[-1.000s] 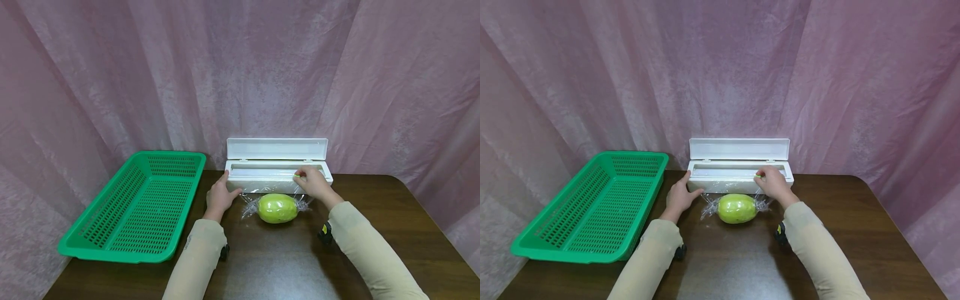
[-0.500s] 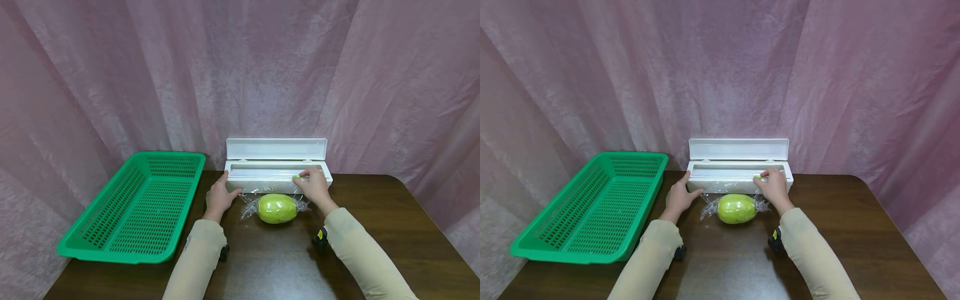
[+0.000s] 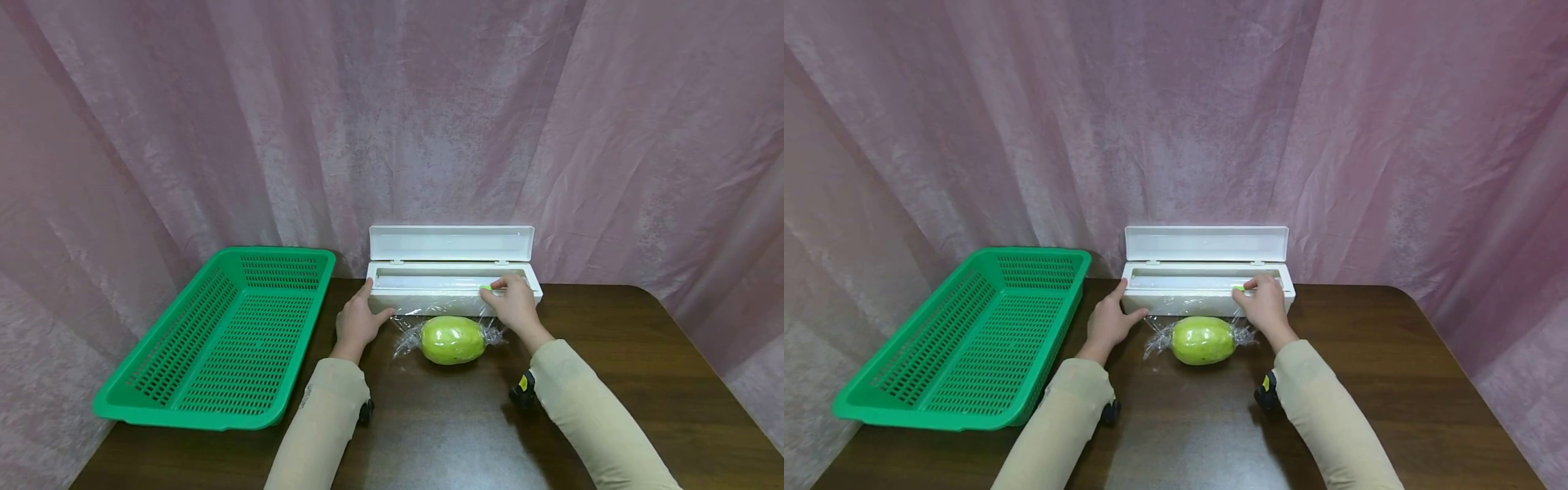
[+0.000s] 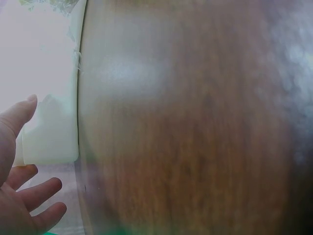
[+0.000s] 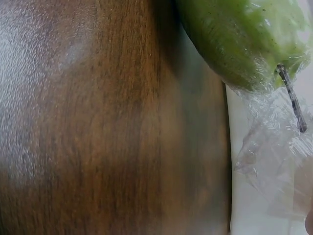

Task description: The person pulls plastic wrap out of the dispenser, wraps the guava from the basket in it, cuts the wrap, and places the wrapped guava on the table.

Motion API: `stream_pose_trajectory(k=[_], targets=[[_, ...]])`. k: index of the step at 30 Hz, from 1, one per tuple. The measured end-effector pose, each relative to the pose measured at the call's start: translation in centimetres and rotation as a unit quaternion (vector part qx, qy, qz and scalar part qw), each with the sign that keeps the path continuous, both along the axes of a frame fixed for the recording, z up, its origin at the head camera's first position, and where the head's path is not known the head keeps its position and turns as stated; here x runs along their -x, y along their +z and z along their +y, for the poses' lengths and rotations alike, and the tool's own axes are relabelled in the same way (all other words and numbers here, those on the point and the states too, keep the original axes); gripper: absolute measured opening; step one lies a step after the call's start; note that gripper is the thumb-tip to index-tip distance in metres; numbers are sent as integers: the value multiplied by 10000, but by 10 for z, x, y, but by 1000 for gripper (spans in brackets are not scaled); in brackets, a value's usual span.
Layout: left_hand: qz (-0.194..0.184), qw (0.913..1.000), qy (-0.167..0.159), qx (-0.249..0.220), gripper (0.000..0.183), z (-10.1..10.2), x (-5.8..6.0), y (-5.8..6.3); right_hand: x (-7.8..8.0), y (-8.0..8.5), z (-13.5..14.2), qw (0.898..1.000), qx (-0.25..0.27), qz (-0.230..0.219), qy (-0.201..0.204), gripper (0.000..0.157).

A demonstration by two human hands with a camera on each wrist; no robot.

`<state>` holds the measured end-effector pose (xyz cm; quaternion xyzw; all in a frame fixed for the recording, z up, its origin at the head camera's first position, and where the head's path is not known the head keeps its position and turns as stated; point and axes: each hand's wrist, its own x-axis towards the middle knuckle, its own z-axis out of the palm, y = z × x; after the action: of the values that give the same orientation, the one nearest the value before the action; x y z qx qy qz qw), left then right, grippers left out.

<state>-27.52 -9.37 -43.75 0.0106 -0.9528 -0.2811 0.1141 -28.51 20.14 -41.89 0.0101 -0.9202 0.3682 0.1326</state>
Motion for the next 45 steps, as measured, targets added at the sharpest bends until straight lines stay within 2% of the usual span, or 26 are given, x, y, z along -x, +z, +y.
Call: stream_pose_trajectory(k=[10,18,28,33,45], targets=[[-37,10000,-31,13,85,0,0,3,1,0,1,10000,27,-2,-74,33],[-57,10000,-28,32,85,0,1,1,-1,-2,0,9982,43,402,-433,28],[-145,9999,-26,3,85,0,0,-2,-5,-3,5,9986,282,-57,-444,29],[-103,9999,4,1,85,0,0,-3,-3,-4,7,9989,329,-51,-333,29],[-50,10000,12,12,85,0,0,-2,-3,-1,5,9985,391,15,-380,29]])
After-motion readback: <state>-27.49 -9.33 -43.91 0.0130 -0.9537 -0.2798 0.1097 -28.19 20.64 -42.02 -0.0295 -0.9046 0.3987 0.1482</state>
